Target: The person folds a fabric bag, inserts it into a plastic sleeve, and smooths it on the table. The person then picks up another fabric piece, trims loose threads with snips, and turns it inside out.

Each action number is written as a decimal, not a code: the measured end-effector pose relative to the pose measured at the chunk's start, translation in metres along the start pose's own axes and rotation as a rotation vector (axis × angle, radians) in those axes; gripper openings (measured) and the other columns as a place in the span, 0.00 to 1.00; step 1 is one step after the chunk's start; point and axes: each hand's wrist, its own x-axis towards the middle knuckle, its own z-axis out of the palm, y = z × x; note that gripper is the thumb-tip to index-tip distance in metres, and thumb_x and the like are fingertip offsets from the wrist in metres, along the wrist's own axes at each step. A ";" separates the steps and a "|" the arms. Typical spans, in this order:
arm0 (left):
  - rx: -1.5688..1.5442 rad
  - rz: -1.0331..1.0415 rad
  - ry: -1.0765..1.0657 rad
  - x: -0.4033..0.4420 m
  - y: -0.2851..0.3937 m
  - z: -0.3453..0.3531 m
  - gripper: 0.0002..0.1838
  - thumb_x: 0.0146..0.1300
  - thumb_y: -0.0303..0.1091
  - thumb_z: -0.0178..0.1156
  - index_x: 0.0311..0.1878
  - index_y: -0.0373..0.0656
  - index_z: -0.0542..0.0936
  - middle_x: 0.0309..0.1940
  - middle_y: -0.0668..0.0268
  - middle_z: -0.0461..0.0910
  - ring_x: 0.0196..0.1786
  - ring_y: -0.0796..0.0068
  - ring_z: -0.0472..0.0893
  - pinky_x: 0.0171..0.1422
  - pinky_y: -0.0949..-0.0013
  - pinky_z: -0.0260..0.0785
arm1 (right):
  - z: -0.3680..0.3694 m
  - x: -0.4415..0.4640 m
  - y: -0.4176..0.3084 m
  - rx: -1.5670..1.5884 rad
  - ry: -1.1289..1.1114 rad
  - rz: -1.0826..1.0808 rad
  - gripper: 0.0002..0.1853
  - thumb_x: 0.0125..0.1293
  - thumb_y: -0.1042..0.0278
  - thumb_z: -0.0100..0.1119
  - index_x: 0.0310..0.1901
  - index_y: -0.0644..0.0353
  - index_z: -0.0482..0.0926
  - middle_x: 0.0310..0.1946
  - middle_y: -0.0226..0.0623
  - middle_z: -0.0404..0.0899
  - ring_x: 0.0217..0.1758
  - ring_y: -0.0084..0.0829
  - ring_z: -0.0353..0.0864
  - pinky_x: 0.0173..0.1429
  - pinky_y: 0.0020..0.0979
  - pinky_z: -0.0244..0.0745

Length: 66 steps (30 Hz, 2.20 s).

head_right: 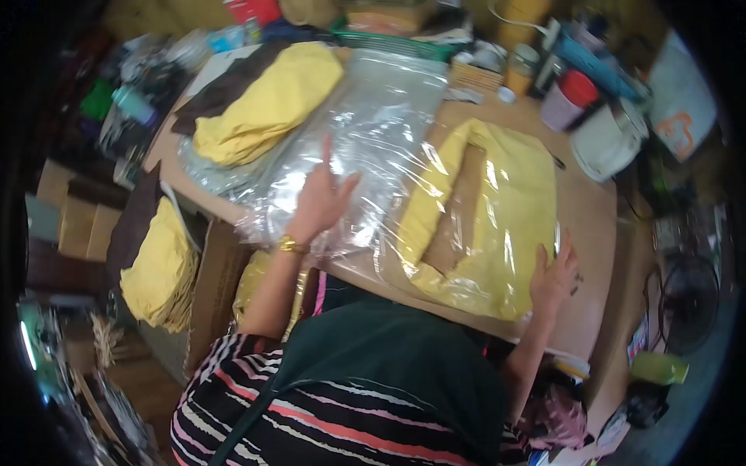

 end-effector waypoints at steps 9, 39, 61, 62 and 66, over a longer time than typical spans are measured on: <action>-0.790 0.038 -0.019 -0.028 -0.038 -0.066 0.23 0.62 0.34 0.64 0.61 0.43 0.77 0.52 0.57 0.81 0.48 0.75 0.79 0.53 0.70 0.71 | -0.051 0.065 -0.037 0.228 -0.417 -0.191 0.19 0.63 0.74 0.60 0.56 0.61 0.78 0.55 0.44 0.78 0.59 0.36 0.75 0.67 0.33 0.65; 0.037 -1.915 0.122 -0.406 -0.411 0.043 0.42 0.57 0.48 0.63 0.74 0.57 0.57 0.77 0.49 0.37 0.77 0.43 0.46 0.69 0.32 0.50 | 0.076 -0.176 -0.390 0.454 -1.661 -1.538 0.21 0.63 0.62 0.64 0.52 0.66 0.76 0.46 0.48 0.78 0.43 0.42 0.83 0.47 0.39 0.77; 0.293 0.208 0.169 0.129 -0.138 -0.146 0.16 0.63 0.47 0.58 0.33 0.42 0.82 0.25 0.52 0.81 0.33 0.51 0.81 0.36 0.53 0.72 | 0.127 0.208 0.025 -0.647 -0.110 -0.482 0.14 0.71 0.62 0.47 0.52 0.58 0.77 0.49 0.42 0.79 0.54 0.45 0.76 0.60 0.48 0.68; 0.286 0.194 0.225 0.137 -0.134 -0.148 0.15 0.63 0.45 0.58 0.34 0.42 0.81 0.28 0.51 0.81 0.34 0.49 0.81 0.36 0.53 0.71 | 0.141 0.216 0.044 -0.641 -0.103 -0.482 0.14 0.71 0.62 0.47 0.52 0.58 0.77 0.49 0.42 0.79 0.54 0.45 0.76 0.60 0.48 0.68; 0.092 0.363 0.289 0.109 -0.040 -0.132 0.11 0.63 0.40 0.58 0.36 0.42 0.81 0.30 0.51 0.81 0.35 0.49 0.81 0.38 0.53 0.72 | 0.129 0.212 0.034 0.385 0.091 -0.214 0.12 0.74 0.62 0.48 0.44 0.62 0.77 0.30 0.31 0.76 0.29 0.27 0.75 0.34 0.27 0.69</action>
